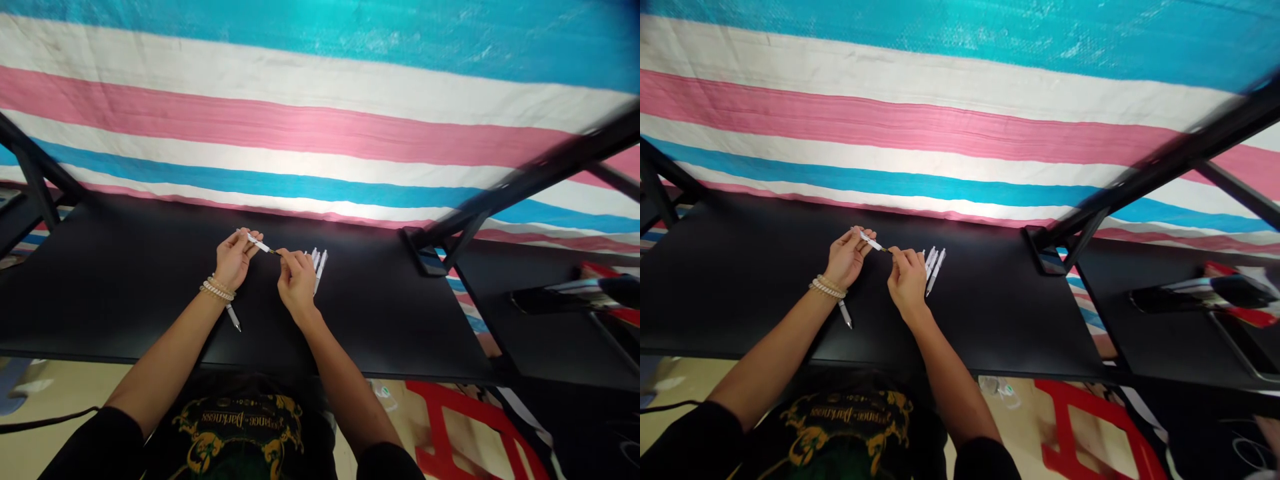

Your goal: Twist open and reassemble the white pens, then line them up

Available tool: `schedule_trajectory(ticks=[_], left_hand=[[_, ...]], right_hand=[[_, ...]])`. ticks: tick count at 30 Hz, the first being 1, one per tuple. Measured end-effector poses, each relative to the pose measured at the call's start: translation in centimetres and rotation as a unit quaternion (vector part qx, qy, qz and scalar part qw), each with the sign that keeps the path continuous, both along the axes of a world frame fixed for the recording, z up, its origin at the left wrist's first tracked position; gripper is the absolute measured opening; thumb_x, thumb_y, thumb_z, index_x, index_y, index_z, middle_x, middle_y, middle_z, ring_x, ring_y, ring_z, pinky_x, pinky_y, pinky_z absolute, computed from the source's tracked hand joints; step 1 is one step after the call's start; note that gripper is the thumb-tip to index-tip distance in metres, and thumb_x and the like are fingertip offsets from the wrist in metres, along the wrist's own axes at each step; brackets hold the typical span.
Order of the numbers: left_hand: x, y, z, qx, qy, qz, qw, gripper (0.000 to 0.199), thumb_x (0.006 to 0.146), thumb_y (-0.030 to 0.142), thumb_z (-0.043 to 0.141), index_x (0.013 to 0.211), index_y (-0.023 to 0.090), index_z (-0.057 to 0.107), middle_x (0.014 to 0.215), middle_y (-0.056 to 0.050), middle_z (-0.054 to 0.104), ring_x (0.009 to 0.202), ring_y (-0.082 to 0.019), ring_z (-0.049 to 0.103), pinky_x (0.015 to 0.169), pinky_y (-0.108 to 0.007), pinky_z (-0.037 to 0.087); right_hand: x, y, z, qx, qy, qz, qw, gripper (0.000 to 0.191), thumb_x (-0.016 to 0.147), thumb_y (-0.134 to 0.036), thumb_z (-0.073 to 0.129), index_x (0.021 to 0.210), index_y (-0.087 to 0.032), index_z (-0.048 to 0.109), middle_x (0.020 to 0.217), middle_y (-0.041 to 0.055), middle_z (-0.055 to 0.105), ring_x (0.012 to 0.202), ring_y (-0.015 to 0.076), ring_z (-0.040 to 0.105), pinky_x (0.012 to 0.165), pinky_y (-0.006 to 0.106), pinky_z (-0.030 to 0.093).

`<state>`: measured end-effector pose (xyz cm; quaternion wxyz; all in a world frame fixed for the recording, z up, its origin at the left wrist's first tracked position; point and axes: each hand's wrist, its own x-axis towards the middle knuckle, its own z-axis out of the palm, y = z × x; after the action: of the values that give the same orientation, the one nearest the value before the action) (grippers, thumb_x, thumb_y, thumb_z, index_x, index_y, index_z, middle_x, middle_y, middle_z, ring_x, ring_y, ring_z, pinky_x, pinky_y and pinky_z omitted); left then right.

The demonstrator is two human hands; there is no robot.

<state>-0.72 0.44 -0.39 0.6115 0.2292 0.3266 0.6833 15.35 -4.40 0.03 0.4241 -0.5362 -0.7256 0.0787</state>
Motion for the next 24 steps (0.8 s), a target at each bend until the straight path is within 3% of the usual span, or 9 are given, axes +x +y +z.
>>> schedule_trajectory(ticks=[5,8,10,14,17,24], left_hand=[[0.9,-0.5,0.2,0.004,0.029,-0.014,0.999,0.023,0.079,0.032,0.076,0.087,0.014,0.064,0.094,-0.008,0.073,0.096,-0.022,0.072,0.099,-0.045,0.051],[1.0,-0.5,0.3,0.003,0.031,-0.017,0.999,0.025,0.078,0.033,0.077,0.087,0.014,0.064,0.093,-0.008,0.072,0.095,-0.022,0.072,0.098,-0.045,0.052],[0.8,-0.4,0.3,0.003,0.026,-0.014,1.0,0.024,0.078,0.033,0.077,0.087,0.014,0.064,0.092,-0.008,0.073,0.094,-0.021,0.072,0.099,-0.044,0.052],[0.5,-0.2,0.3,0.0,0.022,-0.012,1.0,0.023,0.079,0.032,0.077,0.087,0.014,0.064,0.091,-0.008,0.073,0.094,-0.02,0.072,0.099,-0.044,0.051],[0.4,-0.2,0.3,-0.006,0.026,-0.001,1.0,0.024,0.079,0.032,0.077,0.087,0.014,0.064,0.092,-0.008,0.073,0.094,-0.02,0.072,0.099,-0.044,0.051],[0.4,-0.1,0.2,-0.008,0.032,0.008,0.999,0.027,0.077,0.035,0.078,0.086,0.014,0.064,0.09,-0.008,0.073,0.095,-0.021,0.072,0.097,-0.044,0.052]], right_hand=[[-0.9,-0.2,-0.3,-0.009,-0.006,0.011,1.0,0.035,0.097,-0.02,0.041,0.127,-0.024,0.058,0.096,0.0094,0.062,0.091,0.0241,0.056,0.085,0.04,0.049],[-1.3,-0.3,-0.3,0.022,0.03,0.023,0.999,0.042,0.097,-0.021,0.04,0.139,-0.02,0.043,0.113,0.0138,0.056,0.105,0.0246,0.056,0.09,0.042,0.051],[-1.4,-0.3,-0.2,0.03,0.055,0.039,0.997,0.041,0.097,-0.019,0.038,0.138,-0.019,0.041,0.119,0.0149,0.052,0.108,0.0229,0.057,0.091,0.041,0.052],[-1.1,-0.3,-0.2,-0.046,0.132,0.048,0.989,0.036,0.099,-0.024,0.04,0.135,-0.021,0.04,0.101,0.0082,0.06,0.085,0.0171,0.064,0.074,0.032,0.056],[-0.9,-0.2,-0.2,-0.064,0.16,0.054,0.984,0.038,0.096,-0.029,0.049,0.133,-0.021,0.041,0.102,0.0078,0.063,0.086,0.0179,0.065,0.073,0.031,0.055],[-0.7,-0.3,0.1,-0.091,0.194,0.052,0.975,0.031,0.096,-0.03,0.049,0.125,-0.022,0.045,0.091,0.004,0.067,0.068,0.0149,0.065,0.066,0.03,0.054]])
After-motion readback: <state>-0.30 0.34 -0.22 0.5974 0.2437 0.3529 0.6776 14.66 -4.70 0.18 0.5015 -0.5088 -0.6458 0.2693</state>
